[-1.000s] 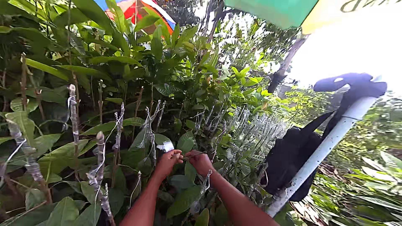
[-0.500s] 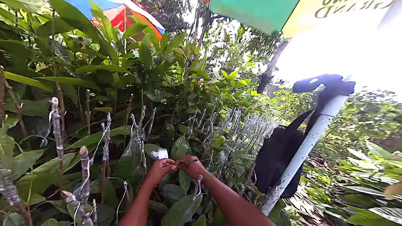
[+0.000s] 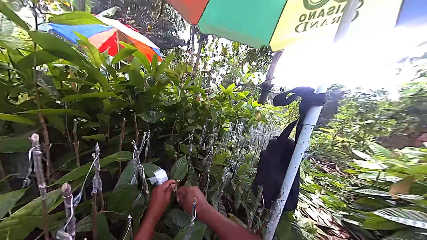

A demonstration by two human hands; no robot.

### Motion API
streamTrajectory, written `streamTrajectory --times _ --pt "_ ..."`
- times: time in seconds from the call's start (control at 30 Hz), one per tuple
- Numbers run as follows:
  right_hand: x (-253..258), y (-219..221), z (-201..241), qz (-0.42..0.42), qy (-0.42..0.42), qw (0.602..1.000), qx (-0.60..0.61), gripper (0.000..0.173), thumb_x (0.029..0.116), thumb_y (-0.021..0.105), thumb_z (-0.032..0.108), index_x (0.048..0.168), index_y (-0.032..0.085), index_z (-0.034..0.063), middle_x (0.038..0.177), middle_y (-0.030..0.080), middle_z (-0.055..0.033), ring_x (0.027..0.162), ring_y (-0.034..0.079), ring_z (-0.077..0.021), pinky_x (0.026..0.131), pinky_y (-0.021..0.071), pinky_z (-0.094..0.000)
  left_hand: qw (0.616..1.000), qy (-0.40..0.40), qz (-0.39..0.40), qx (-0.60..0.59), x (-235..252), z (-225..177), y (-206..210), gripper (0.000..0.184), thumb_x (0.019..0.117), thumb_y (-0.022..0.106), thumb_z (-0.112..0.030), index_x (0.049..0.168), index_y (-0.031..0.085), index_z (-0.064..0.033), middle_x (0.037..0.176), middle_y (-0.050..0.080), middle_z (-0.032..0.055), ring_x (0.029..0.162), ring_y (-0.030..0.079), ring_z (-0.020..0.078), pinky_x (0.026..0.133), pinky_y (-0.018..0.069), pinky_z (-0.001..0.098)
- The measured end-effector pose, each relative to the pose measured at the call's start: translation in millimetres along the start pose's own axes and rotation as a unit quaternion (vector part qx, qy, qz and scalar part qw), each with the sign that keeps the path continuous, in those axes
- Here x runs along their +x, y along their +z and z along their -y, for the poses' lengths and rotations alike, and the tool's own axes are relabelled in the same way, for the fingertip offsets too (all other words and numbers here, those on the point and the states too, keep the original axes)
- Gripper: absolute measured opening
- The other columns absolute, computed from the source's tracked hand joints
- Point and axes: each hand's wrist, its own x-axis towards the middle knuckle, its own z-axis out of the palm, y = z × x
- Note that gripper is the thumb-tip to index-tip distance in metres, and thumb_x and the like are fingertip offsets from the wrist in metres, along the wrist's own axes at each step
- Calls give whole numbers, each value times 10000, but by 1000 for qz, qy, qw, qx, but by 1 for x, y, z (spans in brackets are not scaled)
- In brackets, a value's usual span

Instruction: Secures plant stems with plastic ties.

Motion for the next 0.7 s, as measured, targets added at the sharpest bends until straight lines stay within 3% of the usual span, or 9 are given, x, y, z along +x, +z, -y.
streamTrajectory --times 0.1,0.13,0.2,0.27,0.33,0.43,0.53,0.6,0.7 --pt "-35 12 25 45 -73 990 -115 462 1007 561 153 1467 552 193 1156 711 -209 1062 690 -415 884 535 -645 999 -16 20 -34 1 5 -5 243 1031 565 -153 1149 730 -20 969 754 103 905 725 206 912 567 460" --pt "-39 13 32 68 -87 985 -129 439 1001 569 150 1439 569 176 1143 710 -217 1054 689 -428 868 529 -662 998 -15 52 -46 1 7 -2 234 1023 585 -159 1135 740 -24 983 759 105 930 728 206 933 564 462" --pt "-29 4 42 101 -109 979 -143 255 983 614 175 1203 683 65 1080 710 -231 1029 686 -435 857 520 -681 991 -24 114 -67 -3 13 9 246 1001 590 -164 1140 753 -43 1059 759 112 1024 715 210 986 541 459" --pt "-11 -22 55 147 -97 978 -114 267 985 642 211 1151 711 13 1085 709 -239 1026 681 -418 888 503 -671 979 -61 136 -139 -17 20 22 303 1015 514 -98 1250 634 52 1169 675 212 1092 647 265 996 512 452" --pt "10 -51 52 167 -63 984 -18 324 1011 607 195 1272 654 8 1150 699 -217 1009 686 -348 885 530 -584 983 -29 165 -77 -21 3 17 312 990 574 -68 1262 637 72 1219 678 219 1159 645 283 1058 487 447" --pt "33 -76 22 144 -18 983 112 412 1040 514 102 1446 507 29 1388 606 -178 1084 666 -290 879 542 -496 975 4 219 26 -14 -4 6 204 966 675 -127 1136 761 -54 1154 744 102 1112 694 219 1056 509 453" --pt "35 -79 -1 86 -6 989 -122 429 1024 538 112 1450 526 57 1398 604 -205 1252 610 -376 994 497 -610 987 -39 154 -31 -12 2 -5 137 918 723 -101 1030 756 -29 990 754 91 931 718 178 924 569 425" --pt "21 -68 -1 96 30 957 -273 382 978 610 139 1353 597 65 1289 633 -262 1226 590 -480 927 485 -707 989 -73 95 -89 -13 3 -11 113 904 734 -56 1007 745 -10 943 749 81 861 716 146 860 592 374" --pt "6 -51 7 120 37 943 -307 259 969 634 109 1211 665 23 1225 656 -265 1172 616 -478 888 499 -705 987 -99 2 -123 -14 0 -13 127 883 759 -38 1005 747 -3 916 758 79 828 729 138 825 606 345"
